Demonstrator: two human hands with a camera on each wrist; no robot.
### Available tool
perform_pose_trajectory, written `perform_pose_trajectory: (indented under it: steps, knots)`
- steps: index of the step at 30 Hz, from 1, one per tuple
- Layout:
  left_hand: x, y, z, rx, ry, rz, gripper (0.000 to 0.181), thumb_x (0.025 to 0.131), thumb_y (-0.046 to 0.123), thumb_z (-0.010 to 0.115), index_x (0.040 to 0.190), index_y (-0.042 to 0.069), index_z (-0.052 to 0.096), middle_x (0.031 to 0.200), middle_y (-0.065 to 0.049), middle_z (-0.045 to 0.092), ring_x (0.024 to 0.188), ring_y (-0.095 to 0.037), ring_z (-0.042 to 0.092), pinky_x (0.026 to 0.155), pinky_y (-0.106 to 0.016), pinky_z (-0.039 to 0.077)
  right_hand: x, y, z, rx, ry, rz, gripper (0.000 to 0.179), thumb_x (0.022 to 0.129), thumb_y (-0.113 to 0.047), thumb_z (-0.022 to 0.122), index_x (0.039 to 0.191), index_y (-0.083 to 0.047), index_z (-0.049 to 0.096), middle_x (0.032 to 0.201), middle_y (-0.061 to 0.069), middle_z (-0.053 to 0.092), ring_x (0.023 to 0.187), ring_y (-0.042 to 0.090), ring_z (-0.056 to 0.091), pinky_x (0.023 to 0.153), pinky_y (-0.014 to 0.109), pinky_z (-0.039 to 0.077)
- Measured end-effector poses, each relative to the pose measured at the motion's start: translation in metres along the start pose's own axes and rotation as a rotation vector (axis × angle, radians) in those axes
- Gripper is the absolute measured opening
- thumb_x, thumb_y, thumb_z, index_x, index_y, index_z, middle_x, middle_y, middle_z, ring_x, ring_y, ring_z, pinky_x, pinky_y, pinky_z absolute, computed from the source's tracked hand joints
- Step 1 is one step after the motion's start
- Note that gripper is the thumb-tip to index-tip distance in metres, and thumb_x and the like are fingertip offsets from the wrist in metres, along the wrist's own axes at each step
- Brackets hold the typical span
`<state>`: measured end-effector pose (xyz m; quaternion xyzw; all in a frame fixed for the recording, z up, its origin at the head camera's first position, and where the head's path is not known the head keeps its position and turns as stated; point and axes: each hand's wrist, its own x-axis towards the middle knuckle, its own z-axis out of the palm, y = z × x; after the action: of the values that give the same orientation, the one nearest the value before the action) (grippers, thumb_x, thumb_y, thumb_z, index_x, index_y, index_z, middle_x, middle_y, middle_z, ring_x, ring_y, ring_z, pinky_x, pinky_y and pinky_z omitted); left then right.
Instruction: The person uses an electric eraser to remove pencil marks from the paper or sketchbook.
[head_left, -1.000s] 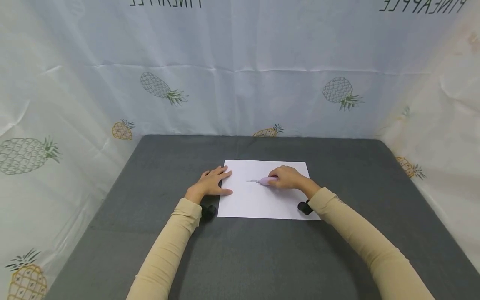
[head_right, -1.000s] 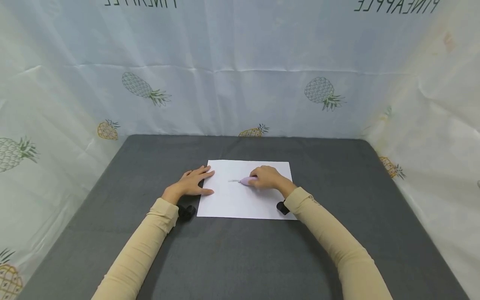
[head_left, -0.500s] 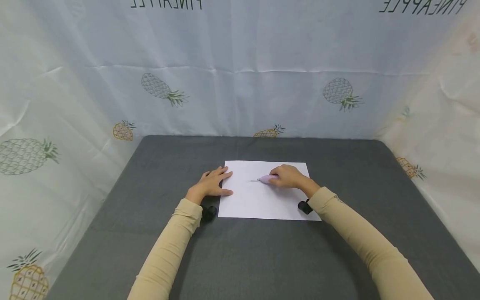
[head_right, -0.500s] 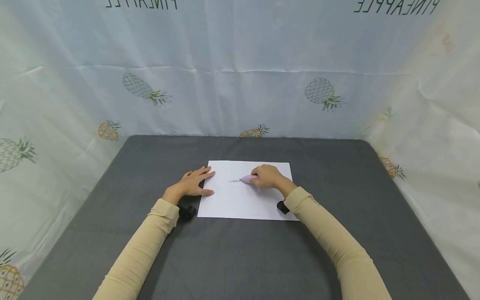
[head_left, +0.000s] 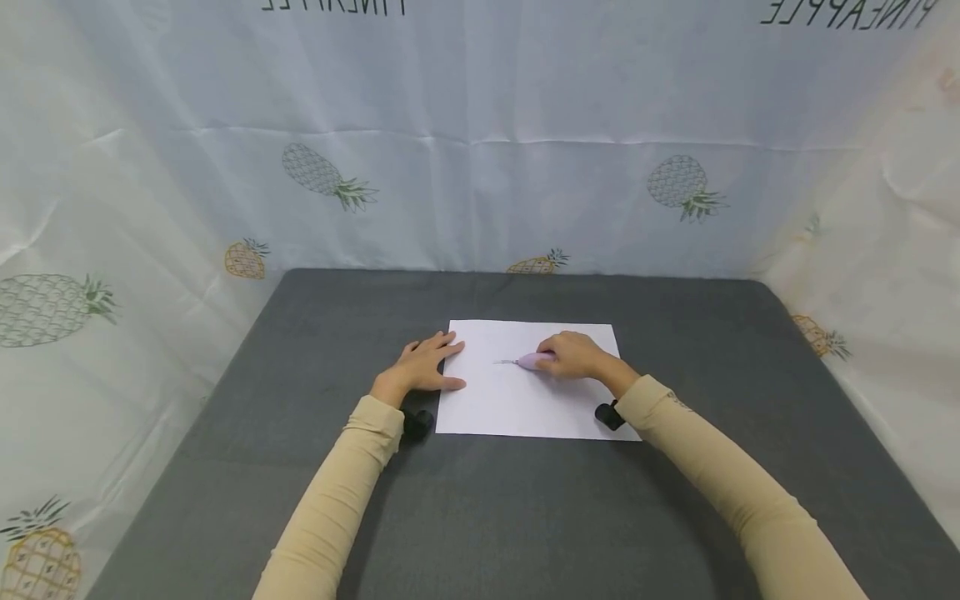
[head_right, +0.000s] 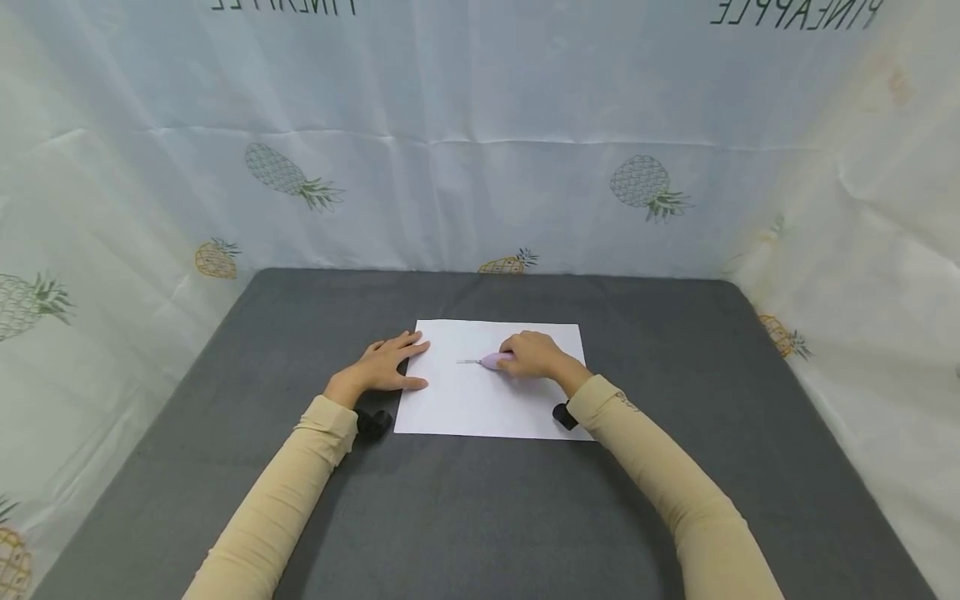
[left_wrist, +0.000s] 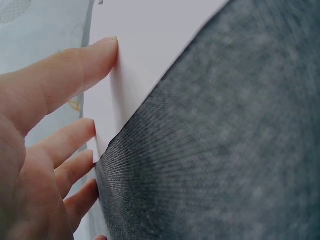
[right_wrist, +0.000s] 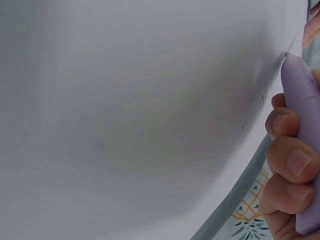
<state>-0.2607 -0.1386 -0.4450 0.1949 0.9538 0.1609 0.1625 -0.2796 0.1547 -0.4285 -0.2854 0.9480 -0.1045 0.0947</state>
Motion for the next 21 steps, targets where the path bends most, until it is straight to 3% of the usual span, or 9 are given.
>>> perform_pose_trajectory:
  steps: [21]
  knots:
    - [0.0013, -0.0015, 0.0009, 0.007, -0.002, -0.003, 0.078, 0.089, 0.047, 0.062, 0.153, 0.016, 0.029, 0.164, -0.009, 0.019, 0.153, -0.032, 0.014, 0.121, -0.060, 0.011, 0.0012, -0.0010, -0.0011, -0.013, 0.002, 0.011, 0.032, 0.091, -0.029, 0.058, 0.109, -0.006, 0.072, 0.105, 0.010, 0.073, 0.083, 0.019, 0.058, 0.075, 0.034, 0.047]
